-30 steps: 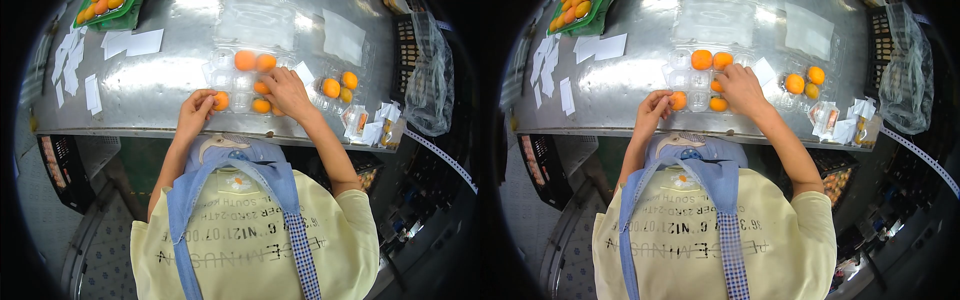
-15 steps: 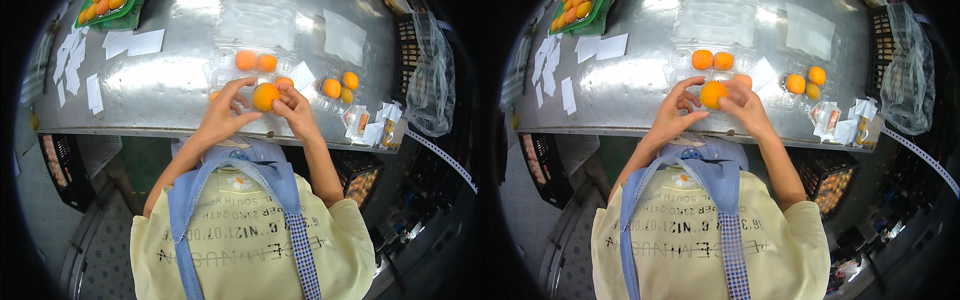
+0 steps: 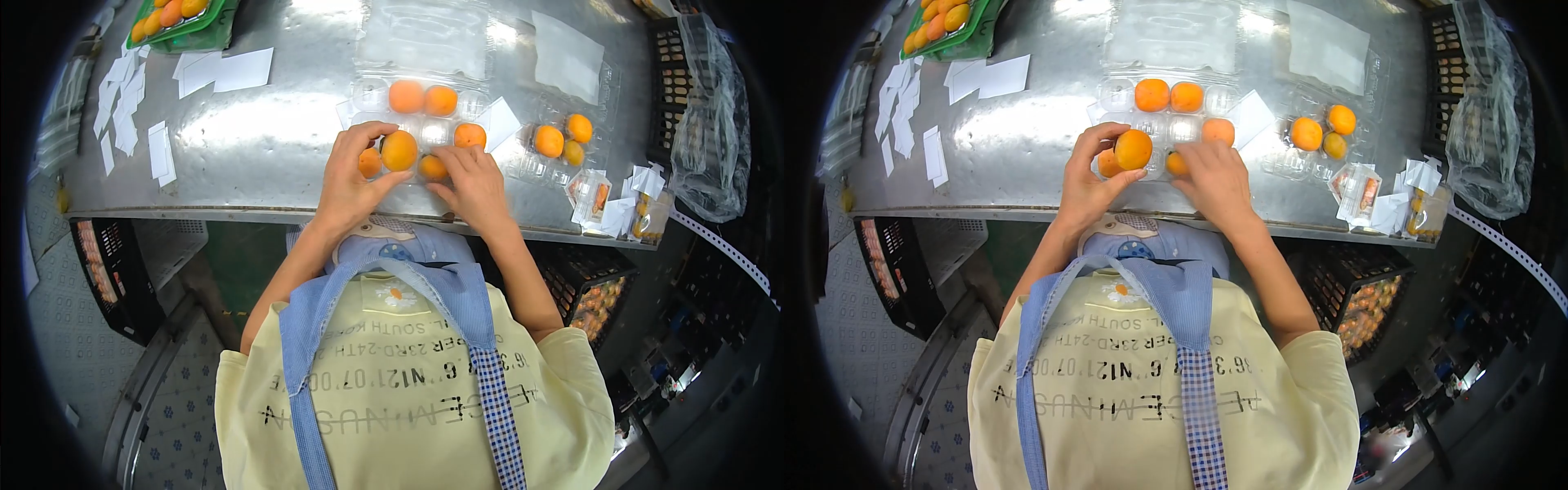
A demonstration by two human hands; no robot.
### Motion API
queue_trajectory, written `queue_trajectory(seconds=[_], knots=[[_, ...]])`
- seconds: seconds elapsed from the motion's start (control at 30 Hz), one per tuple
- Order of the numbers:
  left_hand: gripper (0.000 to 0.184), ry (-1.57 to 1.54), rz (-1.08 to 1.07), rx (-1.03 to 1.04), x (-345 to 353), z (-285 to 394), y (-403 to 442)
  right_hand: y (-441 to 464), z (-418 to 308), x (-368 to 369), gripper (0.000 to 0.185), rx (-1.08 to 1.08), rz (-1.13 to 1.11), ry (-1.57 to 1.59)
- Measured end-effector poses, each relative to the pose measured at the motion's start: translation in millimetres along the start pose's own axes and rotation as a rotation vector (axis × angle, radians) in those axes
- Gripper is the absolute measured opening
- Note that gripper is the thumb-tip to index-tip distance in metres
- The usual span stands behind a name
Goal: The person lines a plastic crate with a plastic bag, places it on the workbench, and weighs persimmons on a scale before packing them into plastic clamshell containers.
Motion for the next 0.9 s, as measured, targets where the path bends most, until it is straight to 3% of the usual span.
queue_trajectory(seconds=[0.1, 0.3, 0.43, 0.53, 0.73, 0.9], knots=[[0.054, -0.019, 0.001, -0.007, 1.3, -1.5, -2.0, 0.0, 1.5, 10.3, 0.047, 0.032, -0.004, -0.055], [0.054, -0.514, -0.006, -0.252, 7.7, -6.3, -7.8, -1.8, 9.3, 8.6, 0.050, 0.062, -0.015, 0.122], [0.054, -0.768, -0.039, -0.260, 8.1, -10.5, -6.8, -18.4, 30.0, 13.8, 0.051, 0.289, 0.109, 1.030], [0.054, -0.838, -0.060, -0.277, 9.3, -8.2, -5.2, -23.6, 27.9, -1.4, 0.049, 0.336, 0.150, 1.302], [0.054, -0.923, -0.122, -0.330, 15.2, -9.1, -4.3, -34.7, 31.6, -6.0, 0.057, 0.320, 0.137, 1.552], [0.054, -0.877, -0.160, -0.337, 17.3, -5.6, -4.3, -37.2, 29.3, -6.0, 0.061, 0.317, 0.164, 1.476]])
Point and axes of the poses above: each hand's wrist, its own y-axis towards the middle knuckle, its own x-axis out of the palm, z = x × y, the point moved 3 cm from there along y, towards the middle knuckle, and after that the axes turned 6 degrees about -z, right-handed, at the moved point
